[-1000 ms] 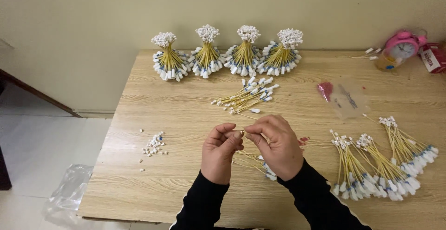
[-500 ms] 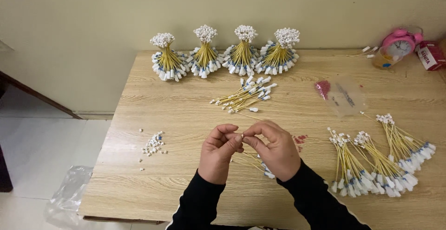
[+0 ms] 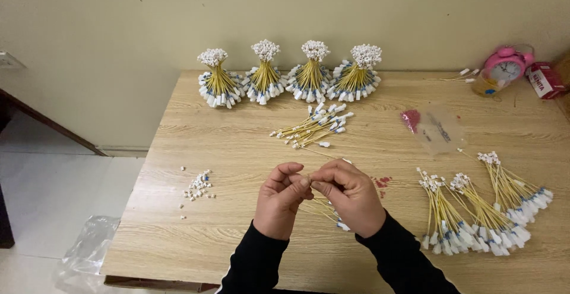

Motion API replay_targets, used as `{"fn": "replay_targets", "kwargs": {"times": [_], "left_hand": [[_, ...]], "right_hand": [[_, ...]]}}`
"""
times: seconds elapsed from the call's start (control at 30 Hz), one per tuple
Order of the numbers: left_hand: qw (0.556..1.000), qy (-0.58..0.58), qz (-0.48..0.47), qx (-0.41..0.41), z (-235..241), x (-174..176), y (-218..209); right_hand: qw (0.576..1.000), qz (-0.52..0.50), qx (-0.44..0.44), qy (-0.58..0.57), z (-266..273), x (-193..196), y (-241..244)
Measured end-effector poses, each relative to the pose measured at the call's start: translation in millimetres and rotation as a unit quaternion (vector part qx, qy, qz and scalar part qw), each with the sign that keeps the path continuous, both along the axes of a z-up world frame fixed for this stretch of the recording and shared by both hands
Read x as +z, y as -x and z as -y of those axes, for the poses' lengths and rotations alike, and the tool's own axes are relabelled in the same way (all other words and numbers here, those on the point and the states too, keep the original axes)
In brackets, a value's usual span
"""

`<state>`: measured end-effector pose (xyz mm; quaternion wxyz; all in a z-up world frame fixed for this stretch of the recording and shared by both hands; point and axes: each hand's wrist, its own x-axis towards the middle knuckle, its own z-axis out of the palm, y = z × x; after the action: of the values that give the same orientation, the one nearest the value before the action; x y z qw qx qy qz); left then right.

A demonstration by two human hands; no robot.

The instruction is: Manually assembling small plastic caps onto the ends of thin sticks

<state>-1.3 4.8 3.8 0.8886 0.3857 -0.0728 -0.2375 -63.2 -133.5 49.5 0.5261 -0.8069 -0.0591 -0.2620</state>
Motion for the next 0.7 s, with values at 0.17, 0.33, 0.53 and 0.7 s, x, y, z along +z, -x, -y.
{"fn": "replay_targets", "kwargs": {"times": [0.17,0.33,0.53,0.7], "left_hand": [[1.0,0.017,0.008,-0.006,-2,-1,5],[0.995,-0.032,0.092,-0.009,-12,6,18],[0.978,-0.1,0.179,0.027,-16,3,42],[0.973,-0.167,0.152,0.047,-21,-27,29]], "right_hand": [[0.998,-0.034,0.016,-0.048,2,-6,6],[0.993,-0.043,0.041,-0.106,-5,0,18],[0.997,-0.069,-0.02,-0.029,-8,-16,27],[0.993,-0.118,-0.008,-0.007,-7,-43,10]]}}
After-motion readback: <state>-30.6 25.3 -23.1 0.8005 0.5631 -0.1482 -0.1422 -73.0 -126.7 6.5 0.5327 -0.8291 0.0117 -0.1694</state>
